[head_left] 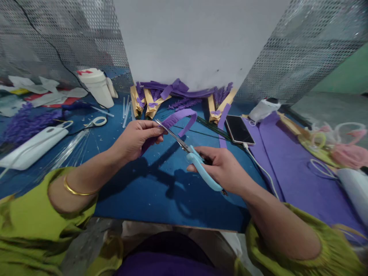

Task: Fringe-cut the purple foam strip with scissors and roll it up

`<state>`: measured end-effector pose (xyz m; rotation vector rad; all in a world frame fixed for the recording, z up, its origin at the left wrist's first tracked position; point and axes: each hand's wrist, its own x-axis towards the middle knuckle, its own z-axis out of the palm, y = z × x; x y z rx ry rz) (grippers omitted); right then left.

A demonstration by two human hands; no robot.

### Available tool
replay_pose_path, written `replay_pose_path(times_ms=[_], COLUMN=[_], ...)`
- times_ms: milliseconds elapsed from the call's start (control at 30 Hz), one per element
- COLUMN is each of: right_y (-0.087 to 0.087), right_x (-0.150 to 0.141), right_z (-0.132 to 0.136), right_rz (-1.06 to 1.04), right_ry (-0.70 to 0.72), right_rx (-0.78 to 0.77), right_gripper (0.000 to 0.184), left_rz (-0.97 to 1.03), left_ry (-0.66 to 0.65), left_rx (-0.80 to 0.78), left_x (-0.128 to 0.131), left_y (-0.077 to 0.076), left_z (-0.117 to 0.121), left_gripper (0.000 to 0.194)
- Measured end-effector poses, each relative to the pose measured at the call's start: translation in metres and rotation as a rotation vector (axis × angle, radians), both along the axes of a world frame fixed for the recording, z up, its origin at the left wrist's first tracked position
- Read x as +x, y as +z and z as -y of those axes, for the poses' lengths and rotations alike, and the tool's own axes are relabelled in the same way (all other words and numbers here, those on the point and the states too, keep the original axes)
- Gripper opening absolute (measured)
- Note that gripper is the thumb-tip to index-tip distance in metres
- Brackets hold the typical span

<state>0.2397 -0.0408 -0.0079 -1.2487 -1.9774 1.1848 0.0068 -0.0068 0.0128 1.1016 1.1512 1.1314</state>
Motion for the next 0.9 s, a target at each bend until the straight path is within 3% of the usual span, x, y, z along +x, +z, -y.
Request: replay_pose_path(times_ms=[333,667,900], right_y=[0.0003,0.001,0.0006], right_x=[0.0016,0.003,0.0008], right_z=[-0.0003,-0.0018,-0.003], right_rz=[0.008,-0.011,0.032], right_ry=[0.008,-0.018,-0.037], right_rx=[0.019,-0.053,-0.006], right_gripper=[0.023,0.028,0.03], left_rz=[0.014,0.023,-0.012], left_ry=[0.011,-0.029,-0.009], left_rx=[-0.038,-0.004,0.048], left_x=[0.0007,-0.0046,-0.003], left_y=[0.0039,-0.0045,-0.0034], left_z=[0.0009,-0.004,-0.0025], left_gripper=[0.013,0.006,0.005])
